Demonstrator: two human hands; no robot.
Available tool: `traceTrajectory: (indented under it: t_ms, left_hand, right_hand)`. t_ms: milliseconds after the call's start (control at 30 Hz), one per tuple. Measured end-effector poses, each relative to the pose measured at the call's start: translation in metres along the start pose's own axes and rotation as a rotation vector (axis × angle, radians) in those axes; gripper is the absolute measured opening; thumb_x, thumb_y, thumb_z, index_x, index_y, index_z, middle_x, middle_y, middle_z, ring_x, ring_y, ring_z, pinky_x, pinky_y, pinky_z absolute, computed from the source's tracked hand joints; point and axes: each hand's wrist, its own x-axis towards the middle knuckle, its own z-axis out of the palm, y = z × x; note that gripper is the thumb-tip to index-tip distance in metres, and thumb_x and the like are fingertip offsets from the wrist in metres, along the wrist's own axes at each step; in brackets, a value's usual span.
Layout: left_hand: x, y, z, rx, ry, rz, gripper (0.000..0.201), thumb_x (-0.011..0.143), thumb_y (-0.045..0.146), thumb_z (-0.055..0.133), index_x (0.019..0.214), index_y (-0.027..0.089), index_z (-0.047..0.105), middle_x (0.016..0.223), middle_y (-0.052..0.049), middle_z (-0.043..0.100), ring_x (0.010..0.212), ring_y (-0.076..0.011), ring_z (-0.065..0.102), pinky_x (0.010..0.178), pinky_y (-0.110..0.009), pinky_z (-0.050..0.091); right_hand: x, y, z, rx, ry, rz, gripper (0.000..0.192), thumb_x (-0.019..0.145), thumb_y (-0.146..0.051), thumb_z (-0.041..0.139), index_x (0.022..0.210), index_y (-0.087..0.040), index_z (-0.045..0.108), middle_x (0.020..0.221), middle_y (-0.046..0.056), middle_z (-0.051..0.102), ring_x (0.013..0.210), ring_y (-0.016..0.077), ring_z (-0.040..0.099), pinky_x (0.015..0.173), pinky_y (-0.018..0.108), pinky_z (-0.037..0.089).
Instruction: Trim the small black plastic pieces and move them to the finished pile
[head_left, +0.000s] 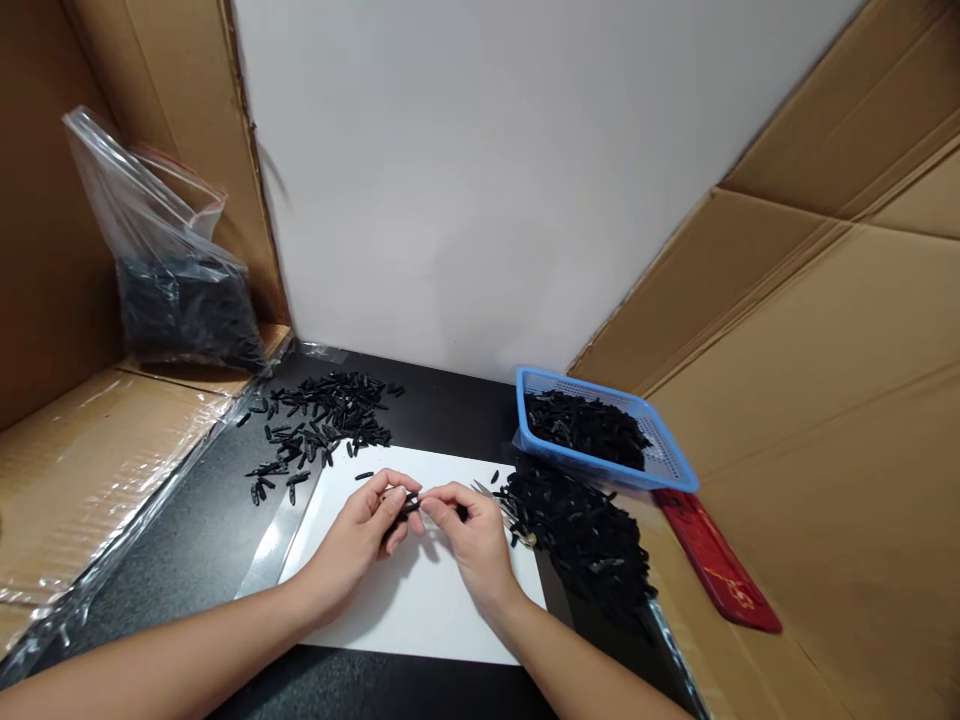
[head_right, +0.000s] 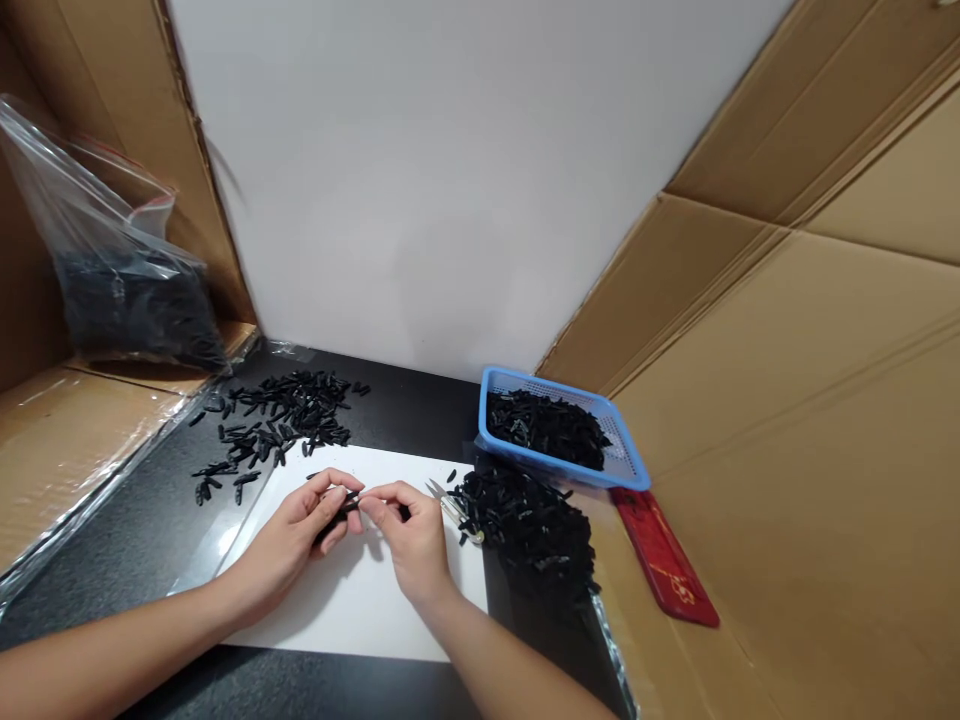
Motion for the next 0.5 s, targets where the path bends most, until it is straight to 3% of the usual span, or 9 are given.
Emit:
traceTrajectory:
  t_ms: [100, 267, 500]
  left_hand:
    - [0.0011, 0.0026, -0.0003, -0.025, 0.0, -0.016, 0.033, 0.083, 0.05, 0.06, 0.097, 0.02, 0.056, 0.064, 0.005, 0.058, 0.048, -0.008, 0.031, 0.047, -0.022, 0.017]
    - [0.0016, 0.0028, 0.0, -0.025, 0.002, -0.034, 0.035, 0.08, 0.048, 0.065, 0.098, 0.02, 0.056, 0.068, 0.003, 0.06, 0.049, -0.0079, 0.033, 0.046, -0.021, 0.018]
    - [0.0034, -0.0043, 0.0002, -0.04, -0.001, -0.019, 0.035, 0.08, 0.047, 0.066, 0.101, 0.021, 0.055, 0.072, 0.002, 0.064, 0.05, -0.0078, 0.037, 0.047, -0.02, 0.021]
  right_hand:
    - [0.0032, 0.0038, -0.0011, 0.049, 0.05, 0.035, 0.013, 0.072, -0.033, 0.072, 0.07, -0.02, 0.074, 0.06, 0.0, 0.061, 0.056, 0.015, 0.044, 0.052, 0.027, 0.033]
    - [0.0058, 0.0067, -0.0026, 0.074, 0.057, 0.064, 0.017, 0.072, -0.037, 0.073, 0.069, -0.02, 0.074, 0.055, -0.002, 0.053, 0.05, 0.0123, 0.035, 0.046, 0.026, 0.024]
    - [0.0059, 0.0105, -0.0042, 0.265, -0.034, 0.113, 0.018, 0.073, -0.036, 0.072, 0.079, -0.019, 0.074, 0.051, -0.006, 0.042, 0.045, 0.0083, 0.023, 0.043, 0.025, 0.014]
